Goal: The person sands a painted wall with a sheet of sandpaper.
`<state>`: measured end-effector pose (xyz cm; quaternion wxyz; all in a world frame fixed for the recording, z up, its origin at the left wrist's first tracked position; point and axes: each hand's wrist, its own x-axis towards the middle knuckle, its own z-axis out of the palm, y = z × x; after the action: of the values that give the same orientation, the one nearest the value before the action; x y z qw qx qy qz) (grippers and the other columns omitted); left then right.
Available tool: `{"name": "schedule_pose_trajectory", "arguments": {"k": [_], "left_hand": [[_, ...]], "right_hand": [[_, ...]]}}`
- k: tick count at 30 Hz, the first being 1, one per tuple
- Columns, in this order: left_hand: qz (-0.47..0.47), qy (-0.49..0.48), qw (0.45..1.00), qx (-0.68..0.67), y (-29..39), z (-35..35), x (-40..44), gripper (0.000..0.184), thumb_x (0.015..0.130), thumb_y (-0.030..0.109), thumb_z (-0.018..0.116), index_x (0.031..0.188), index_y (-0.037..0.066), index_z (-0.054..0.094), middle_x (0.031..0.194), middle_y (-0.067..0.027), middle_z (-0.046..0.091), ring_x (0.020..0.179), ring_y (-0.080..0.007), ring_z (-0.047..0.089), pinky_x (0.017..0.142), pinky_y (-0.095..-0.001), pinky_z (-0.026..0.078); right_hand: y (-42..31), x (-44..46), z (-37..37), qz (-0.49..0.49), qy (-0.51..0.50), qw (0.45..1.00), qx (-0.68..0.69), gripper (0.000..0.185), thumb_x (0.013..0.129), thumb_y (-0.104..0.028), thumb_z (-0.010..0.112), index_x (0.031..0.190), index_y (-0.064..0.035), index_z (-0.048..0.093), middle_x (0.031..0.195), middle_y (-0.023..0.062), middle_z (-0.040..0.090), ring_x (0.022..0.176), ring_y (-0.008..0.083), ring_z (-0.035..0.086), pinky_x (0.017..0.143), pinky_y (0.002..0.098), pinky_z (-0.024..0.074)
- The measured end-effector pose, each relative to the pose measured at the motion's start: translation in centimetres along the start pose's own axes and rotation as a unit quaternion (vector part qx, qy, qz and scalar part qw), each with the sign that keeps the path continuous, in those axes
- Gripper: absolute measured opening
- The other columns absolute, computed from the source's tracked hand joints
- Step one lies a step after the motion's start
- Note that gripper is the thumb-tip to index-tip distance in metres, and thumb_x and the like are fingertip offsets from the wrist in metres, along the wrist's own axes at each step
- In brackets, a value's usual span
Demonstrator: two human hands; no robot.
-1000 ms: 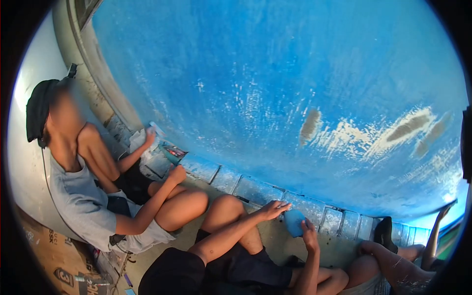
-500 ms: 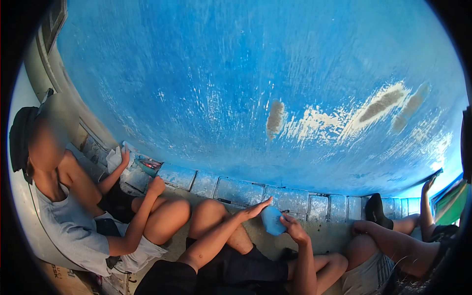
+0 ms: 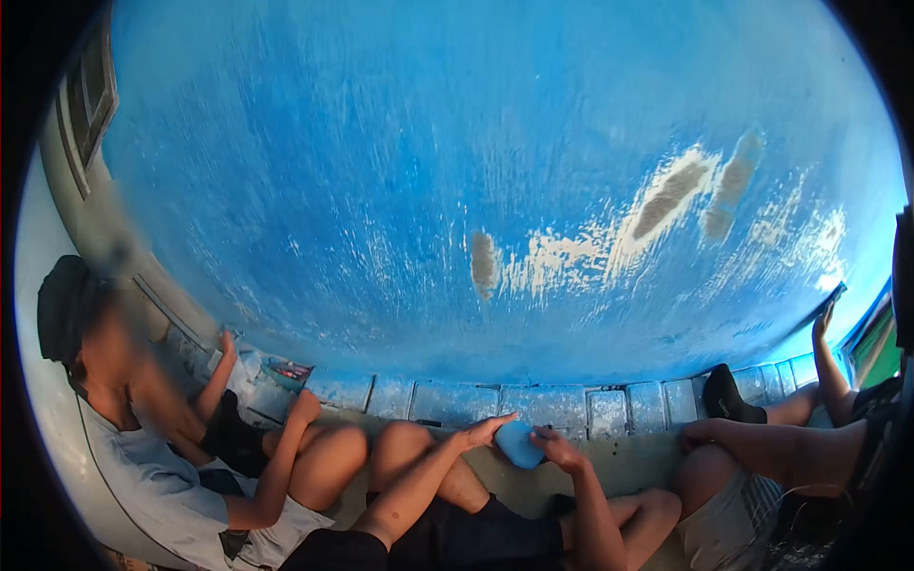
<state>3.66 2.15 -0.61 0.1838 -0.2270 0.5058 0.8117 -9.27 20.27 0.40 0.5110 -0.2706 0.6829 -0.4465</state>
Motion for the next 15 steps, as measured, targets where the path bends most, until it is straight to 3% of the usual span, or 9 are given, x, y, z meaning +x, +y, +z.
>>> {"name": "schedule_pose_trajectory", "arguments": {"k": [4, 5, 7, 8, 9, 10, 12, 14, 15], "left_hand": [[0.050, 0.018, 0.998, -0.041, -2.2, -1.9, 1.9, 0.062, 0.092, 0.058, 0.042, 0.121, 0.004, 0.056, 0.116, -0.0091, 0.061, 0.103, -0.0203, 0.060, 0.095, -0.0415, 0.045], [0.053, -0.003, 0.996, -0.070, -2.5, -2.2, 1.9, 0.060, 0.093, 0.055, 0.043, 0.123, 0.004, 0.054, 0.119, -0.0088, 0.060, 0.107, -0.0204, 0.058, 0.096, -0.0414, 0.044], [0.087, 0.079, 0.990, -0.077, -1.2, 0.3, -0.5, 0.057, 0.096, 0.049, 0.041, 0.133, 0.006, 0.045, 0.130, -0.0092, 0.053, 0.117, -0.0210, 0.052, 0.098, -0.0418, 0.043], [0.076, 0.074, 0.992, -0.072, -1.7, -0.2, -0.3, 0.059, 0.097, 0.050, 0.038, 0.136, 0.006, 0.042, 0.132, -0.0098, 0.051, 0.120, -0.0222, 0.051, 0.100, -0.0446, 0.041], [0.046, 0.084, 0.994, -0.048, -1.1, 0.5, -1.4, 0.060, 0.097, 0.051, 0.036, 0.136, 0.006, 0.041, 0.135, -0.0099, 0.049, 0.123, -0.0250, 0.048, 0.101, -0.0504, 0.038], [0.025, 0.095, 0.995, -0.020, -2.3, -1.0, -0.3, 0.062, 0.097, 0.052, 0.035, 0.137, 0.005, 0.039, 0.136, -0.0102, 0.049, 0.124, -0.0274, 0.046, 0.101, -0.0553, 0.036], [0.033, 0.088, 0.995, 0.026, -3.3, -1.6, -0.4, 0.064, 0.096, 0.053, 0.036, 0.137, 0.004, 0.039, 0.134, -0.0111, 0.049, 0.123, -0.0282, 0.047, 0.099, -0.0545, 0.038], [0.071, 0.153, 0.985, -0.030, -3.0, -0.4, -1.9, 0.065, 0.096, 0.053, 0.038, 0.135, 0.002, 0.039, 0.133, -0.0128, 0.050, 0.122, -0.0283, 0.048, 0.096, -0.0517, 0.042], [0.087, 0.155, 0.983, -0.046, -3.1, -0.5, -2.5, 0.064, 0.095, 0.052, 0.041, 0.135, 0.002, 0.039, 0.132, -0.0145, 0.049, 0.120, -0.0290, 0.049, 0.092, -0.0491, 0.046]], "right_hand": [[1.8, 0.2, 0.3, -0.003, -0.031, 0.998, 0.047, 0.063, 0.093, -0.040, 0.054, 0.137, 0.0024, 0.039, 0.127, 0.0149, 0.052, 0.110, 0.0244, 0.054, 0.087, 0.0388, 0.0467], [5.4, 1.6, 0.0, -0.126, -0.032, 0.992, -0.004, 0.064, 0.092, -0.043, 0.054, 0.135, 0.0022, 0.041, 0.125, 0.0137, 0.053, 0.108, 0.0238, 0.054, 0.085, 0.0376, 0.0476], [6.3, 3.9, -0.2, -0.202, -0.048, 0.978, -0.026, 0.065, 0.091, -0.047, 0.055, 0.133, 0.0018, 0.045, 0.119, 0.0123, 0.056, 0.103, 0.0224, 0.056, 0.082, 0.0360, 0.0489], [5.2, 3.8, 0.0, -0.142, -0.071, 0.987, 0.009, 0.066, 0.090, -0.049, 0.055, 0.132, 0.0016, 0.046, 0.117, 0.0122, 0.057, 0.100, 0.0216, 0.056, 0.080, 0.0357, 0.0493], [4.0, 3.3, 0.0, -0.163, -0.063, 0.985, 0.005, 0.066, 0.090, -0.049, 0.055, 0.132, 0.0016, 0.046, 0.117, 0.0122, 0.057, 0.100, 0.0216, 0.056, 0.080, 0.0357, 0.0493], [3.3, 2.5, 0.2, -0.122, -0.072, 0.990, -0.011, 0.066, 0.091, -0.050, 0.054, 0.131, 0.0015, 0.046, 0.116, 0.0125, 0.058, 0.099, 0.0216, 0.057, 0.080, 0.0364, 0.0501], [2.2, 1.4, 0.8, -0.088, -0.077, 0.993, -0.028, 0.066, 0.091, -0.051, 0.053, 0.131, 0.0015, 0.047, 0.115, 0.0128, 0.058, 0.099, 0.0217, 0.058, 0.079, 0.0371, 0.0508], [1.5, 1.0, 1.1, -0.040, 0.061, 0.997, -0.015, 0.064, 0.091, -0.051, 0.053, 0.127, 0.0013, 0.050, 0.111, 0.0154, 0.060, 0.094, 0.0232, 0.062, 0.074, 0.0371, 0.0547], [1.2, 0.8, 0.8, -0.029, 0.056, 0.998, 0.012, 0.063, 0.092, -0.051, 0.050, 0.123, 0.0032, 0.051, 0.112, 0.0178, 0.060, 0.091, 0.0262, 0.064, 0.069, 0.0390, 0.0560]]}}
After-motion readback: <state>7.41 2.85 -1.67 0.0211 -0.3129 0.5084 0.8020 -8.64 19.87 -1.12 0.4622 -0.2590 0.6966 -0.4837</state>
